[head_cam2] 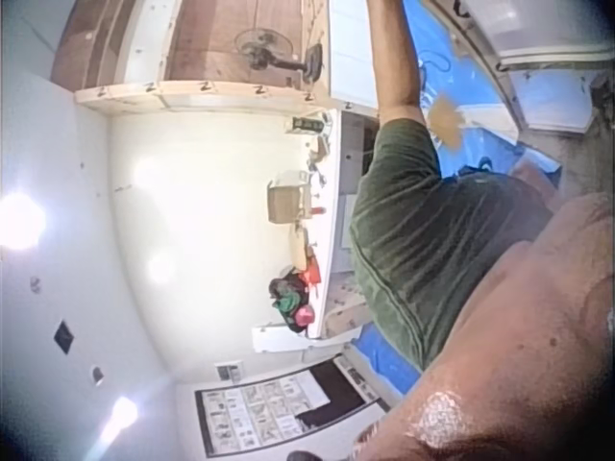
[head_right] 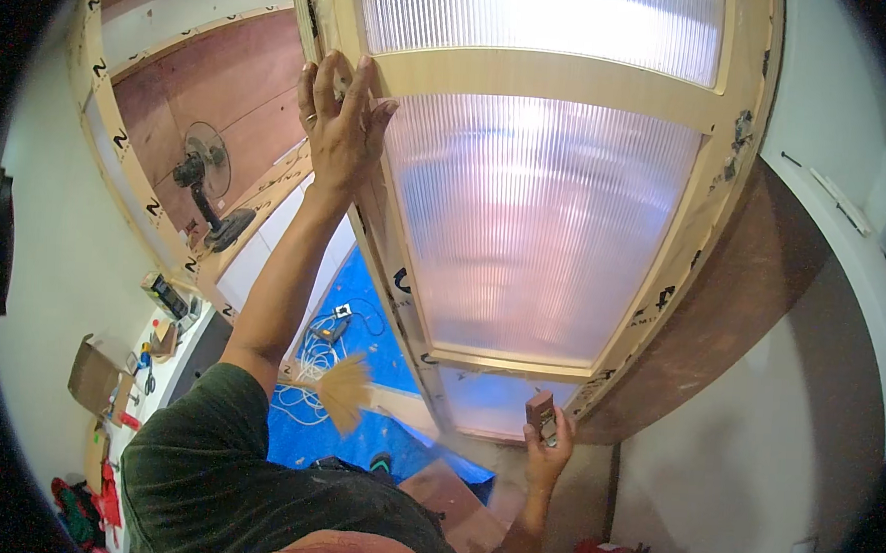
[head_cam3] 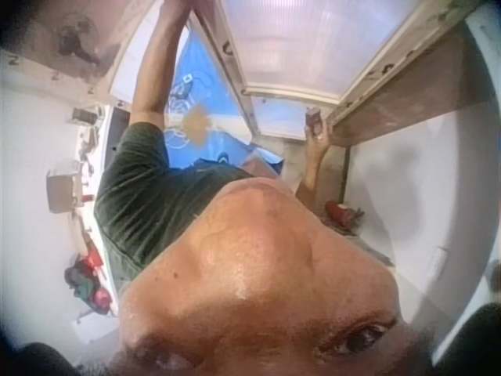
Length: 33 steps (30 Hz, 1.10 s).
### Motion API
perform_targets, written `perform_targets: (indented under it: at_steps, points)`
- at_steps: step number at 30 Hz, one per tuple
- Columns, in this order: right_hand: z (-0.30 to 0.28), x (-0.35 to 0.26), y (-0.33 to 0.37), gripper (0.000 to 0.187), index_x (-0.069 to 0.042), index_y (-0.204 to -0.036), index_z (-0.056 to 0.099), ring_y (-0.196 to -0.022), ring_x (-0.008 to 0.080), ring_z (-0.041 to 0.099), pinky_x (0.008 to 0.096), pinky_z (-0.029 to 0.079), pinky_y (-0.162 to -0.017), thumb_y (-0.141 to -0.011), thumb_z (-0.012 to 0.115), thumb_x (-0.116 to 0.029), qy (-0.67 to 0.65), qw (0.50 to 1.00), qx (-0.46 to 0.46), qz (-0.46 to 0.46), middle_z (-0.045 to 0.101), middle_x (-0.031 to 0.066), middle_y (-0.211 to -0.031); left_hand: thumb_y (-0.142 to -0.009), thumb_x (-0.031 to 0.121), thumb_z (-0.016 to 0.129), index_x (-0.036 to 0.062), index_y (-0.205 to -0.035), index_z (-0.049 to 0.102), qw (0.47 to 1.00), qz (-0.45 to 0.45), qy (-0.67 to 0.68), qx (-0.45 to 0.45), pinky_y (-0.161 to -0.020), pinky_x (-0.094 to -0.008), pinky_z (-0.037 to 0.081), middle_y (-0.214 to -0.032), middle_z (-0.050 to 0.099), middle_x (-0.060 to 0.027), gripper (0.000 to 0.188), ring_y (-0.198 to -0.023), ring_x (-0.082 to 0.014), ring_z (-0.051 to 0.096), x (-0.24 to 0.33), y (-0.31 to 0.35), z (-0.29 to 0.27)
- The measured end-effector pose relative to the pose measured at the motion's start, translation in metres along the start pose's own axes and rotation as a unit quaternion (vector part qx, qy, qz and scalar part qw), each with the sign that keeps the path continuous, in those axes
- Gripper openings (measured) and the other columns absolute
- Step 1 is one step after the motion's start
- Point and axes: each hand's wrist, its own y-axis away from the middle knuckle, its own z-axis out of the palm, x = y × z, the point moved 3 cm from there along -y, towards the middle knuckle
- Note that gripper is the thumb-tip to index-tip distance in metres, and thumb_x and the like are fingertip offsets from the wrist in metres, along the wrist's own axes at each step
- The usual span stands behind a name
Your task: The person wipes the wooden frame of a door with a cloth, sands a section of the frame using a sanding block, and then peels off protective tape from the frame by hand.
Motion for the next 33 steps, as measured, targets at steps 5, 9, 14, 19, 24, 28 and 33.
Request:
perform_targets:
  at_steps: [5,9,14,19,24,28,33]
  points:
    - [-0.005,0.009,0.006,0.059,0.002,-0.133,0.061,-0.12,0.0301,0.059,0.041,0.048,-0.104,-0.078,0.083,-0.003,0.039,0.999,-0.01,-0.013,0.058,0.0148,-0.127,-0.093,0.043,0.073,0.0194,-0.145,0.057,1.0,0.001,0.006,0.005,-0.123,-0.0508,0.02,-0.158,0.034,-0.0189,0.06,-0.153,-0.0417,0.018,0.0,0.0,-0.001]
    - [-0.007,0.017,0.016,0.058,0.003,-0.131,0.062,-0.12,0.0304,0.059,0.0407,0.045,-0.105,-0.078,0.084,-0.005,0.031,0.999,0.008,-0.005,0.06,0.0152,-0.126,-0.094,0.045,0.071,0.0204,-0.149,0.052,1.0,-0.002,0.02,0.002,-0.123,-0.051,0.02,-0.159,0.033,-0.0185,0.063,-0.153,-0.0416,0.017,-0.002,0.002,-0.001]
    - [-0.009,0.02,0.029,0.059,0.002,-0.131,0.063,-0.119,0.0296,0.059,0.0402,0.045,-0.105,-0.077,0.085,-0.007,0.004,0.999,0.019,0.029,0.061,0.0141,-0.124,-0.095,0.048,0.069,0.0247,-0.156,0.043,0.999,-0.035,-0.032,-0.025,-0.12,-0.0532,0.021,-0.163,0.029,-0.0148,0.07,-0.154,-0.04,0.014,0.005,0.002,-0.001]
    - [-0.014,0.014,0.037,0.058,0.002,-0.132,0.063,-0.116,0.0256,0.059,0.0372,0.045,-0.103,-0.077,0.083,-0.003,0.028,0.999,0.02,0.013,0.061,0.0113,-0.123,-0.095,0.053,0.067,0.0273,-0.159,0.039,0.998,-0.029,-0.045,-0.026,-0.119,-0.0559,0.019,-0.166,0.024,-0.0127,0.074,-0.155,-0.0401,0.011,-0.003,0.007,0.005]
    - [-0.023,0.013,0.042,0.058,0.002,-0.131,0.064,-0.116,0.0254,0.059,0.0367,0.045,-0.102,-0.077,0.083,-0.003,0.027,0.999,0.032,0.016,0.061,0.0112,-0.122,-0.096,0.061,0.06,0.0274,-0.161,0.034,0.994,-0.072,-0.054,-0.068,-0.121,-0.0593,0.006,-0.169,0.014,-0.0148,0.077,-0.156,-0.0436,0.0,0.015,0.002,0.005]
    - [-0.031,0.005,0.045,0.059,0.0,-0.13,0.064,-0.116,0.028,0.059,0.0389,0.045,-0.102,-0.075,0.084,-0.001,0.049,0.998,0.037,0.022,0.062,0.0127,-0.121,-0.098,0.065,0.052,0.0267,-0.162,0.032,0.991,-0.081,-0.045,-0.097,-0.121,-0.0627,-0.006,-0.172,0.003,-0.0162,0.078,-0.156,-0.0447,-0.013,0.05,-0.005,0.008]
    - [-0.037,0.001,0.054,0.056,0.002,-0.131,0.063,-0.115,0.0261,0.059,0.0369,0.045,-0.102,-0.078,0.082,-0.003,0.052,0.997,0.047,0.017,0.062,0.0119,-0.121,-0.098,0.066,0.051,0.0247,-0.16,0.038,0.99,-0.07,0.0,-0.12,-0.119,-0.0616,-0.017,-0.173,-0.001,-0.0151,0.076,-0.155,-0.0443,-0.019,0.091,-0.016,0.018]
